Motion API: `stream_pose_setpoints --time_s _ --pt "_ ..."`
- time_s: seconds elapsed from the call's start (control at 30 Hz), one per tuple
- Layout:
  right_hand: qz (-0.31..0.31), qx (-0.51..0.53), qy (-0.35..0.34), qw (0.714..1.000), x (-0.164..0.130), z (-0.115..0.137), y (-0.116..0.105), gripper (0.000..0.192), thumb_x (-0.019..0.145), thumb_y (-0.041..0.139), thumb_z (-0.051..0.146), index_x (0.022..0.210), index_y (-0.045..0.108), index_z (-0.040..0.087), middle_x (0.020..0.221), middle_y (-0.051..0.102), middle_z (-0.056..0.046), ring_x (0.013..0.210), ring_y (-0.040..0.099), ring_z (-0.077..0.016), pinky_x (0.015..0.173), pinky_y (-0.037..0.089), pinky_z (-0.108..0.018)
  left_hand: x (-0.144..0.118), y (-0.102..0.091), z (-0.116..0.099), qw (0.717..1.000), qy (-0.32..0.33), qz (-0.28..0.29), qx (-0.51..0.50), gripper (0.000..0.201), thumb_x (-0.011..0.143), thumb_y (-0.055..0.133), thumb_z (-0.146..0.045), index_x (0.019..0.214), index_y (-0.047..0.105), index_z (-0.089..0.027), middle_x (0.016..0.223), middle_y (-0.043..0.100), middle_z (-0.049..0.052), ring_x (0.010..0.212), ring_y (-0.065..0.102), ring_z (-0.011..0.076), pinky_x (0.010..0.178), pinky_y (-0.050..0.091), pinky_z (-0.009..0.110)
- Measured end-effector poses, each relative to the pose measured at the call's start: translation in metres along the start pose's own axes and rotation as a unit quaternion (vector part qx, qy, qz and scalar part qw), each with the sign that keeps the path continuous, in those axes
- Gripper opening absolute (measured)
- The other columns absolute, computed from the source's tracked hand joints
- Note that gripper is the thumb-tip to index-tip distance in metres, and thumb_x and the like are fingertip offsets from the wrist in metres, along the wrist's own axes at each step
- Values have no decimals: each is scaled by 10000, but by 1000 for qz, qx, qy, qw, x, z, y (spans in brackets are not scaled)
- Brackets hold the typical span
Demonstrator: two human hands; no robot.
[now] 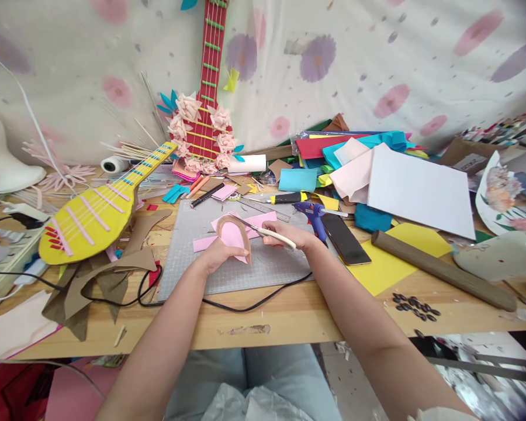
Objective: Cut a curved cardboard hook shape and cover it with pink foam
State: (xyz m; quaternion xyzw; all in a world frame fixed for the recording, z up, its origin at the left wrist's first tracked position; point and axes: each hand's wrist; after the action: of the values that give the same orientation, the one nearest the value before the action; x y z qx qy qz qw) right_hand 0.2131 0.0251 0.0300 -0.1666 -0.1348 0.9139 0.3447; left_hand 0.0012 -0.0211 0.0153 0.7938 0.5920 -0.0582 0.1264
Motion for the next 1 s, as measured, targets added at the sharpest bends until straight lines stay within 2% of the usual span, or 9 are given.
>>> stream_pose_setpoints --time_s 0.2,0.43,0.5,0.6,0.7,0.77,0.87,1.0 --pt "0 17 -1 1000 -1 2 0 479 640 593 589 758 377 179 570 366 71 454 321 -43 408 223 -178 -1 -1 -1 1000 2 -4 -1 416 444 758 -139 826 596 -150 746 626 7 695 561 145 653 452 288" --pt "-5 26 4 1000 -4 1 -4 478 639 594 589 741 359 185 542 367 74 444 311 -44 405 210 -179 -4 -4 -6 999 -27 24 9 349 478 753 -172 797 618 -134 690 643 25 621 577 158 603 460 303" --pt "-20 36 -2 999 -5 1 -5 481 645 580 600 738 353 186 542 375 72 442 311 -45 405 203 -181 -2 -6 -6 1000 -22 -1 -16 345 494 755 -199 806 628 -126 727 658 44 633 588 162 604 471 304" --pt "-45 15 -5 999 -6 1 -4 466 663 569 592 722 348 187 527 391 69 440 318 -48 411 206 -183 5 -8 -6 993 17 -68 -92 342 546 743 -272 838 636 -129 805 672 57 671 602 146 641 481 284" --pt "-46 -29 16 998 -7 3 -1 454 666 577 579 718 349 189 489 403 73 430 323 -55 413 217 -186 12 -9 -4 972 61 -157 -165 332 566 736 -304 845 641 -153 810 677 34 674 602 118 634 465 235" --pt "-36 -51 18 998 -8 4 1 452 669 572 582 728 354 190 482 416 71 434 332 -60 417 223 -188 15 -8 -2 959 81 -195 -191 322 544 747 -293 817 646 -154 783 679 25 669 601 115 629 454 224" --pt "-17 -65 5 998 -9 6 3 447 687 543 593 753 363 189 495 432 65 450 349 -67 428 234 -192 14 -4 -2 953 106 -208 -195 306 510 762 -275 762 651 -143 745 677 22 658 597 120 635 440 229" --pt "-12 -76 -13 997 -10 7 4 451 693 526 604 752 362 188 519 432 62 477 360 -72 450 251 -199 11 2 -4 957 114 -194 -182 317 480 775 -276 735 650 -137 705 665 11 621 583 111 609 419 227"
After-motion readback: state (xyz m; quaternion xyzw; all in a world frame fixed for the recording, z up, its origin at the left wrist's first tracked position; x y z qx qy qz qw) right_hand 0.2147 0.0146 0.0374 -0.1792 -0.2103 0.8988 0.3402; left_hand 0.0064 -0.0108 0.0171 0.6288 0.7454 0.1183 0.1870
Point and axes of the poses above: each hand's wrist, its own x-axis towards the middle knuckle, its own y-axis out of the palm, z = x × y
